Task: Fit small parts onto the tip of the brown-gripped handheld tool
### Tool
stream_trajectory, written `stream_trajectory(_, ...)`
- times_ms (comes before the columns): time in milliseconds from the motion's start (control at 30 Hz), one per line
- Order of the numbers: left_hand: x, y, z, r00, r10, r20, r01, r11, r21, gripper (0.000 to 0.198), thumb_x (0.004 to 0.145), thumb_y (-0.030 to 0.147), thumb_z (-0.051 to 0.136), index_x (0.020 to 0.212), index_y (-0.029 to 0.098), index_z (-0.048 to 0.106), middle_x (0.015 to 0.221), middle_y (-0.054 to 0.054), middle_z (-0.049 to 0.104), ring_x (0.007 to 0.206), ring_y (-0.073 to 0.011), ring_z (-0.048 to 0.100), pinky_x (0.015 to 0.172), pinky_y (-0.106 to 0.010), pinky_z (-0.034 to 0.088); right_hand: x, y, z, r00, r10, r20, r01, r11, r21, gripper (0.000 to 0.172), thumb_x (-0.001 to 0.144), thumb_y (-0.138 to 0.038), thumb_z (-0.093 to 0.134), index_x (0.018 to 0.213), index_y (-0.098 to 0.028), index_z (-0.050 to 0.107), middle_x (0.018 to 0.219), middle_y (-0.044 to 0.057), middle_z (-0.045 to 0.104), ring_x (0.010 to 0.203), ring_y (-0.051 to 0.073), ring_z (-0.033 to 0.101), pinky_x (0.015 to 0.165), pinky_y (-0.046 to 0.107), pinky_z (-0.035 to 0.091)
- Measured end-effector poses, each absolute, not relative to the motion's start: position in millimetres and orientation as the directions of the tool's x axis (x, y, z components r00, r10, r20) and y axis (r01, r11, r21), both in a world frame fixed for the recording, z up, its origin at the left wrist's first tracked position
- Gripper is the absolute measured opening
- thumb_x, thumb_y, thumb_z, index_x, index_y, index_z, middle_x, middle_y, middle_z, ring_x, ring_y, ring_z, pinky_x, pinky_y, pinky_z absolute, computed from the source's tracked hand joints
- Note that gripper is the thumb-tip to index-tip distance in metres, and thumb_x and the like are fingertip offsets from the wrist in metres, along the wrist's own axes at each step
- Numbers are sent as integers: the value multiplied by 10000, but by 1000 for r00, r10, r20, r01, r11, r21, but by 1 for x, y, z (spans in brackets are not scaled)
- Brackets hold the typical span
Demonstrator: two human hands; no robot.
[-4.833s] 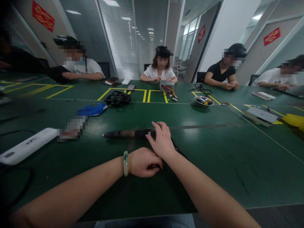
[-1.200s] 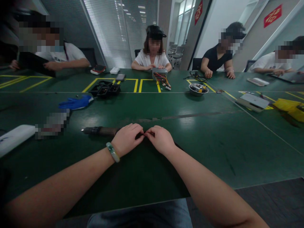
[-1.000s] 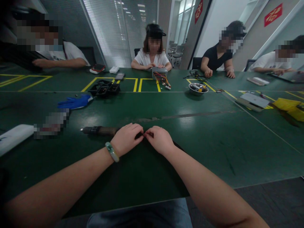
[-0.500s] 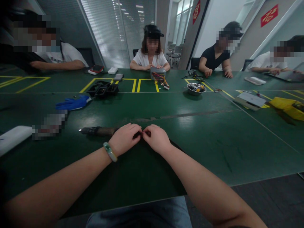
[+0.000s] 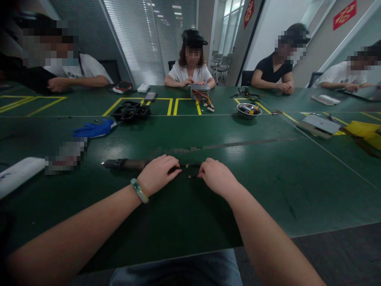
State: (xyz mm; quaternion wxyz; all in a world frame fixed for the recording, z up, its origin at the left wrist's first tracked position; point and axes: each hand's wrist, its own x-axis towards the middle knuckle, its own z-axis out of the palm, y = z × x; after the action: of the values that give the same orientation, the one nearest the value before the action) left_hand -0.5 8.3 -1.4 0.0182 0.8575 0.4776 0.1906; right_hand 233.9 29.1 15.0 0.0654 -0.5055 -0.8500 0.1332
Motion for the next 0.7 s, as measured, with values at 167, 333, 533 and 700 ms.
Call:
stream_trajectory(167, 0, 9, -1, 468, 830, 304, 815, -539, 216, 80, 899, 266, 561, 918, 193, 586, 951, -31, 623, 899, -185, 572, 878, -375, 447, 228, 21, 13, -442, 896, -51, 841, 393, -372, 120, 916, -274, 532, 922, -199, 625, 850, 36, 635, 746, 154, 583, 651, 266, 385)
stream_trajectory(333, -1, 9, -1, 466, 828, 312, 813, -539, 218, 93, 900, 273, 558, 910, 185, 588, 934, -39, 620, 898, -188, 575, 831, -352, 457, 224, 18, 14, -447, 886, -121, 810, 343, -476, 124, 882, -247, 578, 984, -227, 646, 840, 10, 669, 750, 148, 602, 644, 251, 388)
stream_trajectory(533, -1, 10, -1, 464, 832, 306, 807, -539, 242, 89, 894, 274, 570, 902, 188, 589, 912, -28, 617, 865, -178, 581, 786, -335, 463, 213, 18, 15, -342, 939, -28, 832, 289, -473, 102, 863, -270, 609, 837, -258, 707, 833, -3, 687, 774, 162, 614, 673, 273, 400)
stream_trajectory(700, -1, 10, -1, 467, 823, 323, 801, -548, 240, 97, 896, 270, 565, 920, 183, 601, 917, -41, 625, 878, -182, 592, 794, -336, 466, 211, 14, 21, -327, 941, -87, 863, 260, -434, 137, 826, -165, 632, 917, -228, 713, 849, 19, 696, 771, 166, 631, 679, 271, 431)
